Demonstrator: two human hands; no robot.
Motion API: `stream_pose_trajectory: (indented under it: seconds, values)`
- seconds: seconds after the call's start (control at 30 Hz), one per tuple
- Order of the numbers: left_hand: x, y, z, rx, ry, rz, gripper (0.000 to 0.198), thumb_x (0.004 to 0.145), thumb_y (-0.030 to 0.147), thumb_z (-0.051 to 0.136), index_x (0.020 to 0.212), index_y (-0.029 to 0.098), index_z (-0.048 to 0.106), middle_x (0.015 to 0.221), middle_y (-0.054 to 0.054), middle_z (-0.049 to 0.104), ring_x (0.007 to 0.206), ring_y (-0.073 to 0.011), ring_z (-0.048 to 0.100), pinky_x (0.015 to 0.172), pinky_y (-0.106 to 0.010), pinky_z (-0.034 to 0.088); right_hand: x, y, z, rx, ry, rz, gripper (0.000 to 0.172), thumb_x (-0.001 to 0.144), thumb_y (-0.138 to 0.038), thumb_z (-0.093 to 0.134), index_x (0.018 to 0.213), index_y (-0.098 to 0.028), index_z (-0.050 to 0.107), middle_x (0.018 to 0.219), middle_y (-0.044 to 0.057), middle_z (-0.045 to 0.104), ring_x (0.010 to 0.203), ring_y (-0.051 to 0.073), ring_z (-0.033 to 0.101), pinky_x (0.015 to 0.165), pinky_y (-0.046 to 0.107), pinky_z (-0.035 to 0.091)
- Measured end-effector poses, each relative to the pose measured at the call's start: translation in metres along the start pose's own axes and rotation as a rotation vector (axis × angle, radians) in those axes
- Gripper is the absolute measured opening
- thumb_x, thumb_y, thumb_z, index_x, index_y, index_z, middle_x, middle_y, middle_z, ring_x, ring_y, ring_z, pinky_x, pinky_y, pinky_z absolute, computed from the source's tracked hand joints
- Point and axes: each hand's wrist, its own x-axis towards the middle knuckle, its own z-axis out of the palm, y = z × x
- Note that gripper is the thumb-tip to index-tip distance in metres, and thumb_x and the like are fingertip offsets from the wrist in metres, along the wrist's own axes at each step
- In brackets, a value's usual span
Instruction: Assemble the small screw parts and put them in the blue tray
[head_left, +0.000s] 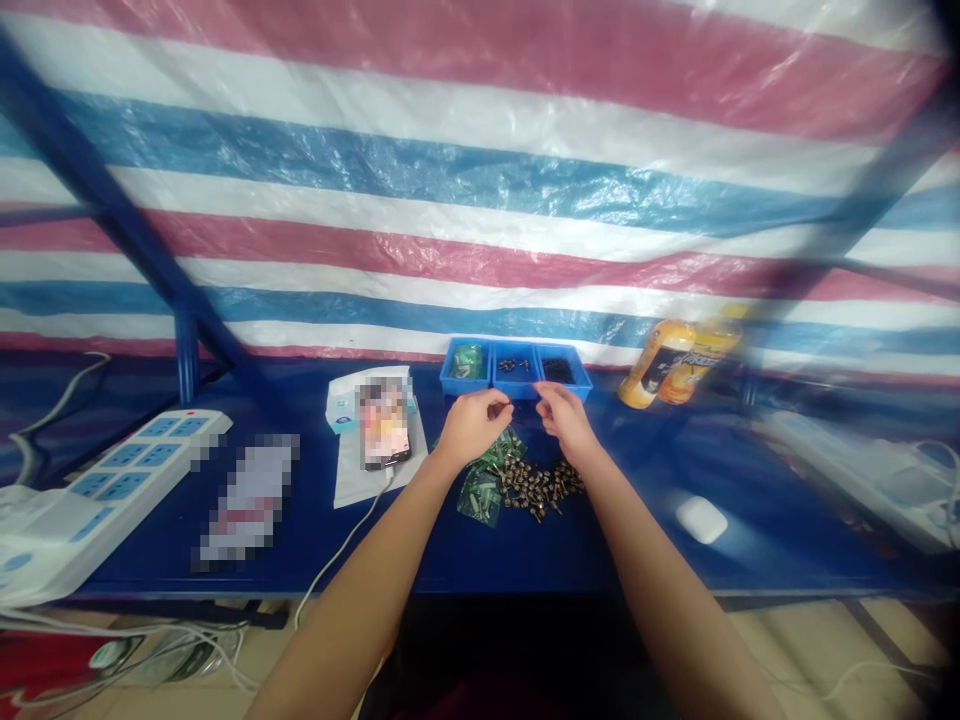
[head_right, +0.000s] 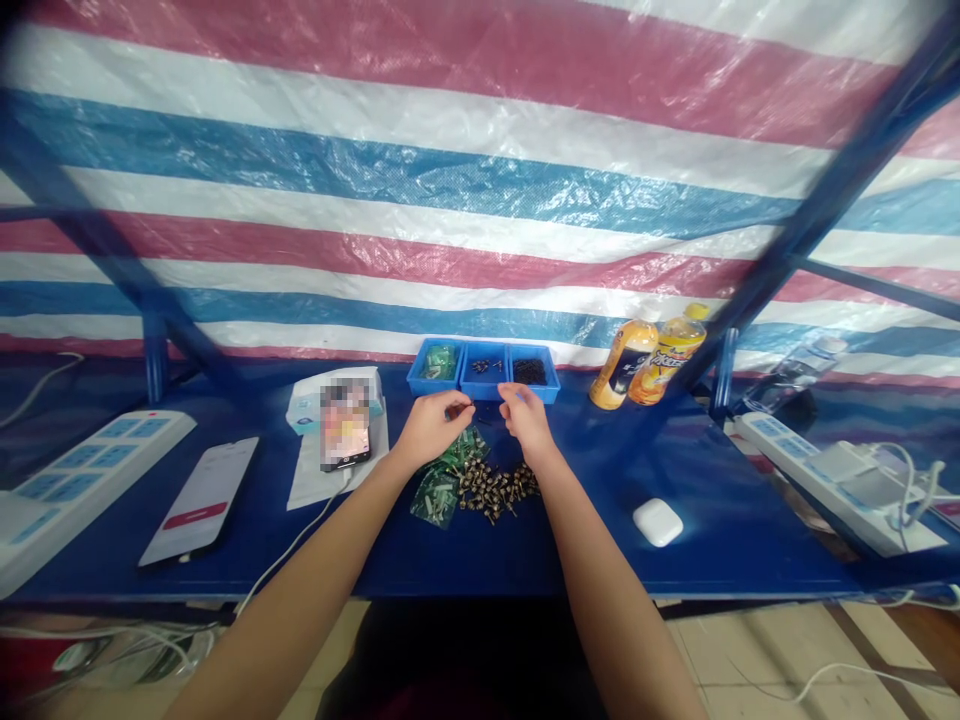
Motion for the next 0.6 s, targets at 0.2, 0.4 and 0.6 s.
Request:
stream_pose_trajectory:
  seconds: [0.2,0.4,0.6]
  values:
    - [-0.002,0.005,-0.004,0.065,-0.073,0.043,0.014,0.090,0.031,0.058,0.086,0.024,0.069,0.085,-0.001,0.074,0.075,-0.0174,0.067,0.069,-0.026,0.047,-0.008,0.006,0.006,-0.460,-0.148,-0.308,0.047,0.083,-0.063,0.060,0.065,-0.020,0.055,0.058,-0.004,0.048,0.058,0.013,0.043,0.055,0.026,0.033]
    - [-0.003,0.004,-0.004,0.054,-0.074,0.044,0.009,0.087,0.028,0.060,0.087,0.024,0.068,0.084,0.000,0.074,0.076,-0.0173,0.067,0.070,-0.026,0.048,-0.008,0.011,0.005,-0.546,-0.200,-0.372,0.042,0.089,-0.056,0.054,0.066,-0.021,0.053,0.063,-0.003,0.051,0.064,0.015,0.047,0.061,0.027,0.034]
    - [-0.002,0.004,-0.002,0.026,-0.054,0.028,0.010,0.088,0.030,0.060,0.087,0.023,0.067,0.085,0.000,0.074,0.077,-0.0168,0.068,0.072,-0.026,0.049,-0.004,0.013,0.004,-0.498,-0.192,-0.346,0.046,0.089,-0.057,0.053,0.061,-0.021,0.045,0.059,-0.004,0.044,0.059,0.013,0.040,0.058,0.026,0.032]
